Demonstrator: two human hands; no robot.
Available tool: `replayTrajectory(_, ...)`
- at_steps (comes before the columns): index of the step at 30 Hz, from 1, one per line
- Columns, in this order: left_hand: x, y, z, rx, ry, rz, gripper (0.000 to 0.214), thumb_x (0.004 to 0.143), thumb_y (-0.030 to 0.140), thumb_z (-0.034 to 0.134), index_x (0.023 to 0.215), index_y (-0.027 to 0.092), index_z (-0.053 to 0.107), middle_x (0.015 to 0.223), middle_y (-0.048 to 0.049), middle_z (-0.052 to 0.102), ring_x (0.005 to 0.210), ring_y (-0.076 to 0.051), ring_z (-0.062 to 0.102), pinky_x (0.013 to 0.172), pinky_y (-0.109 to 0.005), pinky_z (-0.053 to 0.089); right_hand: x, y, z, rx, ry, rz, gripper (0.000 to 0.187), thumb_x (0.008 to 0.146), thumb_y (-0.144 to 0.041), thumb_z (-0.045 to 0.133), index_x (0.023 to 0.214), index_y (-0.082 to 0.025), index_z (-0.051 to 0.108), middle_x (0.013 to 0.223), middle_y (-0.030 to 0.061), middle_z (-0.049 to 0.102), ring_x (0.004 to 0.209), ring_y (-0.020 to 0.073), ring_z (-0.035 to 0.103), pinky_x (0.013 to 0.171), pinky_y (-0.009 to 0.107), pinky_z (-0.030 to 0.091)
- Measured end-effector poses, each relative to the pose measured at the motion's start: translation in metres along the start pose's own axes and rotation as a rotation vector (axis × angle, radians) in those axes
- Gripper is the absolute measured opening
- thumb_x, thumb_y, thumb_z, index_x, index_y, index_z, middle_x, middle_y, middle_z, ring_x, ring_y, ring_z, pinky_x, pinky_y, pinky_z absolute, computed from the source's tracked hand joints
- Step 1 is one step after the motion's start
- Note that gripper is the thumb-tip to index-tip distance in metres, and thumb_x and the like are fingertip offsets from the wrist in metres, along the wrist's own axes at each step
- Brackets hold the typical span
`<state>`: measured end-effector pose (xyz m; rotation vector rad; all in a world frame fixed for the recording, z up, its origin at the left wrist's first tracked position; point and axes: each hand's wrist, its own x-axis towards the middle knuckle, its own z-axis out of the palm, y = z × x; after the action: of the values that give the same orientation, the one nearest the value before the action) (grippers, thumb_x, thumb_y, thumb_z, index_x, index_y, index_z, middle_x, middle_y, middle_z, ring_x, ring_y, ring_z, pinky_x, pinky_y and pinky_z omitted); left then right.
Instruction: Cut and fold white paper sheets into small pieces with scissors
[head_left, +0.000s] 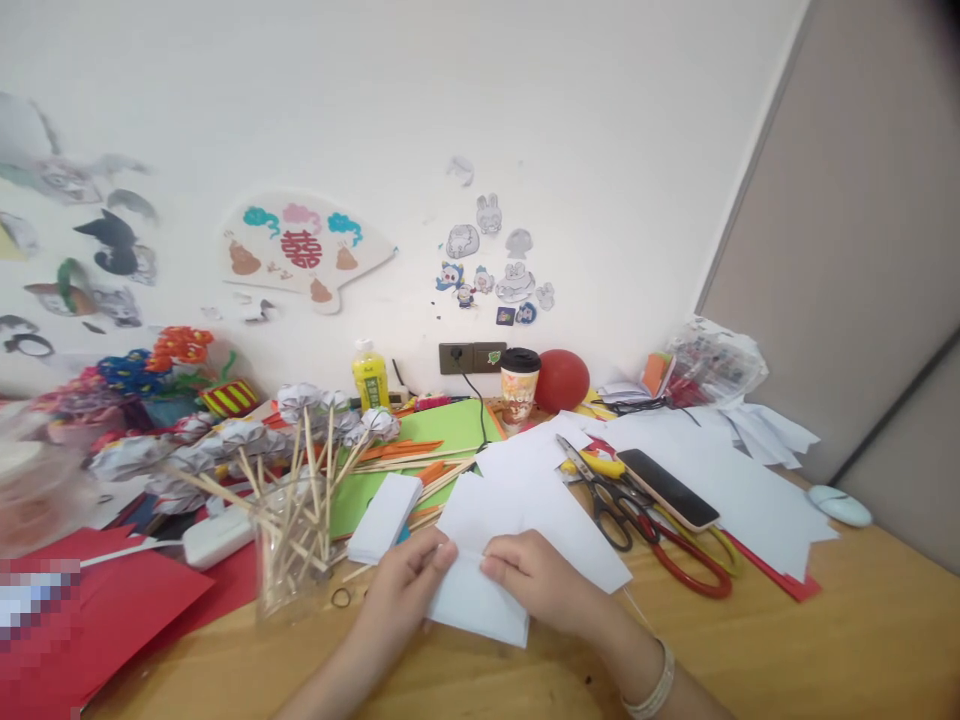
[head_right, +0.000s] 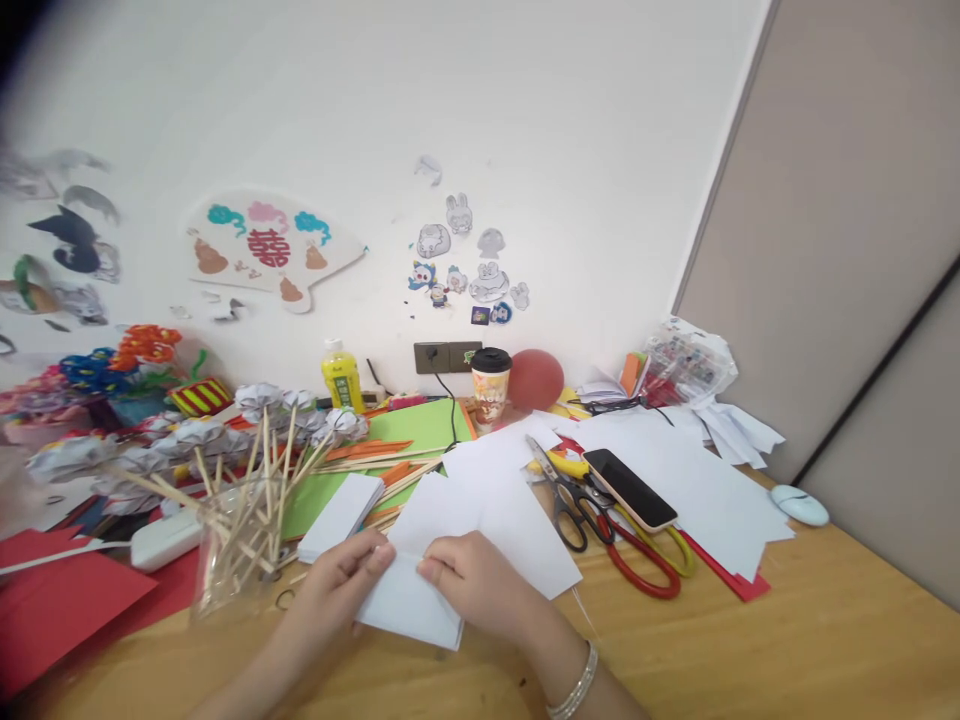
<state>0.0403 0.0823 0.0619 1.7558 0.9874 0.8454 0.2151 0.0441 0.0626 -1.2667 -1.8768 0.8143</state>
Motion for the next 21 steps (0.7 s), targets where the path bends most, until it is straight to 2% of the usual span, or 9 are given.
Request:
replayTrajectory(4,0.001,-0.004,-0.003,-0.071,0.031,-0.052,0.035,0.075,0.051,0.044,0.060,0.020,0.044,0.045,0.0091,0.034,0.034,-0.008,0.037,0.030,-0.018,0.027,0.000,0.003,-0.005,0.043,0.040,0.033,0.036,0.081,-0.035,0.047,0.051,-0.019,0.034,0.052,-0.0068,0.029,0.051,0.0087,0.029,0.047,0.022,0.021)
replayTrajectory(10,0.003,-0.003,-0.006,-0.190,0.076,-0.108,0.033,0.071,0.049,0.053,0.059,0.018,0.050,0.041,0.0099,0.038,0.031,-0.006,0.036,0.030,-0.016,0.026,-0.003,0.003,-0.014,0.266,-0.127,0.031,0.029,0.085,-0.038,0.040,0.071,-0.016,0.053,0.064,-0.0028,0.046,0.059,0.0106,0.043,0.054,0.021,0.034)
replayTrajectory(13,0.004,0.000,-0.007,-0.213,0.063,-0.131,0.033,0.068,0.049,0.055,0.058,0.018,0.052,0.038,0.0091,0.042,0.030,-0.006,0.038,0.030,-0.016,0.026,-0.004,0.003,-0.015,0.341,-0.148,0.042,0.031,0.084,-0.041,0.041,0.076,-0.015,0.057,0.063,-0.0021,0.049,0.057,0.0104,0.045,0.053,0.021,0.035)
replayTrajectory(18,0.010,-0.002,-0.012,-0.269,0.114,-0.160,0.037,0.066,0.052,0.056,0.055,0.017,0.051,0.033,0.0084,0.043,0.026,-0.006,0.036,0.028,-0.017,0.024,-0.002,0.005,0.001,0.409,-0.012,0.083,0.034,0.084,-0.043,0.041,0.075,-0.015,0.058,0.050,-0.0056,0.042,0.044,0.0079,0.038,0.042,0.019,0.027)
replayTrajectory(21,0.014,-0.005,-0.010,-0.347,0.153,-0.136,0.052,0.069,0.067,0.036,0.060,0.018,0.051,0.036,0.0056,0.047,0.029,-0.008,0.039,0.031,-0.019,0.029,0.001,0.007,0.016,0.480,0.113,0.105,0.034,0.085,-0.044,0.038,0.074,-0.016,0.055,0.050,-0.0066,0.038,0.044,0.0073,0.034,0.041,0.019,0.025)
